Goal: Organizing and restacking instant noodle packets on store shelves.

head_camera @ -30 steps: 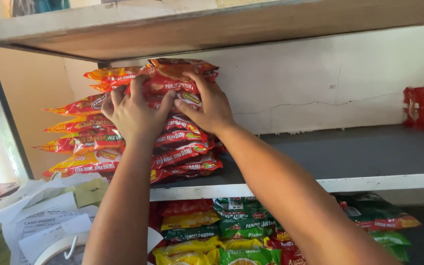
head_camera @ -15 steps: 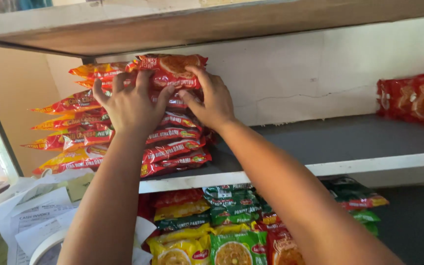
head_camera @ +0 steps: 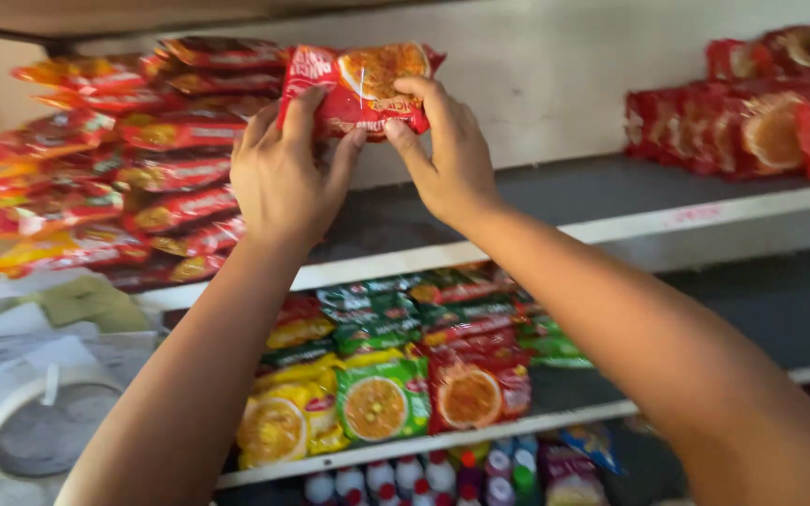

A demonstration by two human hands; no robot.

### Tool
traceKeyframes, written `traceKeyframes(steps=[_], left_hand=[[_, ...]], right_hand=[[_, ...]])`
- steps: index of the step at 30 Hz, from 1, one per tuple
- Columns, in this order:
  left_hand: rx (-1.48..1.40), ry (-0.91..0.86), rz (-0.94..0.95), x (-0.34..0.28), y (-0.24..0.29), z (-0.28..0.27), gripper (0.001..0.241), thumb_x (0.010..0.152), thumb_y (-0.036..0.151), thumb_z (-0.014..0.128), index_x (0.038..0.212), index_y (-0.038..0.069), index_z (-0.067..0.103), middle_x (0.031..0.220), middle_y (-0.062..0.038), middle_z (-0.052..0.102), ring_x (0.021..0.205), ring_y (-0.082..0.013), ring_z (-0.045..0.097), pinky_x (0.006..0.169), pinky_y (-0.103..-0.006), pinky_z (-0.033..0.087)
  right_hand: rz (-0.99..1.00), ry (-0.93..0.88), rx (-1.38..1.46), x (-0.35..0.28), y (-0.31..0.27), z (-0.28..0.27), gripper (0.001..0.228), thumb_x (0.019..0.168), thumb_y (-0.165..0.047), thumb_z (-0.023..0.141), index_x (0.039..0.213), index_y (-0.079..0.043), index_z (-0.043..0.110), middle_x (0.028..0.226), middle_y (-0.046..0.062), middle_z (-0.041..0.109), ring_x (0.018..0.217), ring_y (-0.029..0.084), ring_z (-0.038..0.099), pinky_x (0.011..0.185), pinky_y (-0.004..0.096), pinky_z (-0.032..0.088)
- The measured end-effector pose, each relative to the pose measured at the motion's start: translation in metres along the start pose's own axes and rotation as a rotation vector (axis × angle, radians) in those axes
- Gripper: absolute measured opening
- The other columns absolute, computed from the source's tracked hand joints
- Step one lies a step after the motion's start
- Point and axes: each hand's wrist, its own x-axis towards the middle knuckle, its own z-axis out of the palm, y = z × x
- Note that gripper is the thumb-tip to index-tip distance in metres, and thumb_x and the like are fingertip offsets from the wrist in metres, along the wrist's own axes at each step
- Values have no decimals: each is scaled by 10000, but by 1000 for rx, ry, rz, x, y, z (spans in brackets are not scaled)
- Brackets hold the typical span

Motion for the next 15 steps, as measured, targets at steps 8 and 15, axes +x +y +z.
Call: traceKeyframes(steps=[8,15], left_hand=[[-429,-18,-140,-35,113,-12,538,1022,256,828,1428,45,545,1130,-180,722,999,-322,720,876,-408,580],[-649,-96,-206,-70,202,-11,588,906,195,880,1395,67,580,1099,-161,714,941,-296,720,845,-389,590]], right_hand=[[-90,-139,-93,-42,-41,-137,388,1108,-206,702,1414,-70,507,1329,131,623,1203,326,597,1067,426,463],[-7,-182,-161,-112,-46,-222,477,1091,-173,706,1478,-32,466,1417,181,562,1283,359,564,1124,422,448]])
